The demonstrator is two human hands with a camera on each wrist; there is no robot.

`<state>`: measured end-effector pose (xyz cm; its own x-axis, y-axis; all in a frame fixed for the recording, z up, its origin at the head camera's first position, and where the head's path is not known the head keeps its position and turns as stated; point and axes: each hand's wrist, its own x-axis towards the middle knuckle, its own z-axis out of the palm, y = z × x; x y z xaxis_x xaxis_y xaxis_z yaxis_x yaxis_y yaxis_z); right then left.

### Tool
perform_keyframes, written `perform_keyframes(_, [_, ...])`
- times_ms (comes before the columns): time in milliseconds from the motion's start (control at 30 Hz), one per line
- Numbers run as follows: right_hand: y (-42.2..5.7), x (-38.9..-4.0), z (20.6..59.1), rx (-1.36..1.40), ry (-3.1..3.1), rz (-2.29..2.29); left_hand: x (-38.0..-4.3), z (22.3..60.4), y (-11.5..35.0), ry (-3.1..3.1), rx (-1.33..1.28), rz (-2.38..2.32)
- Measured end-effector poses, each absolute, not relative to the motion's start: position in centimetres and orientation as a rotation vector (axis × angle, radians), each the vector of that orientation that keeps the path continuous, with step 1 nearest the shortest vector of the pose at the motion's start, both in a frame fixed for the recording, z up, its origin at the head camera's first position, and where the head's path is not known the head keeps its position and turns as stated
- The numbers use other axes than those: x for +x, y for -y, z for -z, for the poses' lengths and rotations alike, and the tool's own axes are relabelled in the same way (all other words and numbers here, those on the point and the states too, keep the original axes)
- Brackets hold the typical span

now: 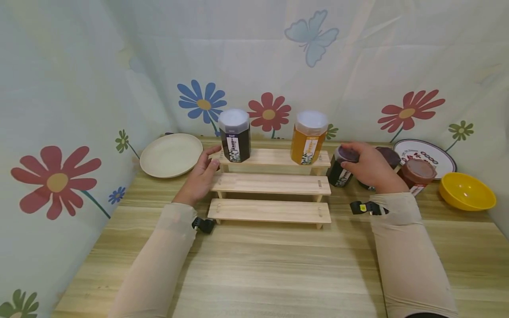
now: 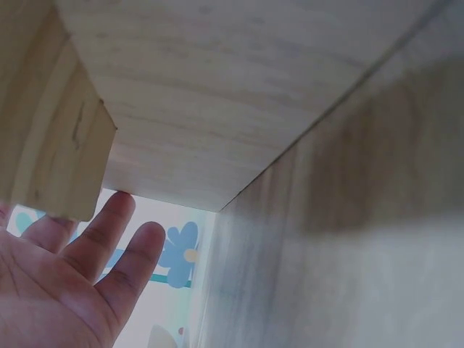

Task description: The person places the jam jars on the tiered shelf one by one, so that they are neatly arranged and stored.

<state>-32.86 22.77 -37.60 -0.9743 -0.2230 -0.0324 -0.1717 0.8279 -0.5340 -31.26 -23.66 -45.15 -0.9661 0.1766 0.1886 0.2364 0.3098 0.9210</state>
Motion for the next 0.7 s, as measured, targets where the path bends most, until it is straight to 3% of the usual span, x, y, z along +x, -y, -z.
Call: perform_keyframes(700, [-22.79, -32.94, 37.67, -0.33, -2.909, 0.844, -31.03, 44.97, 23.54, 2.506, -0.389, 1.756])
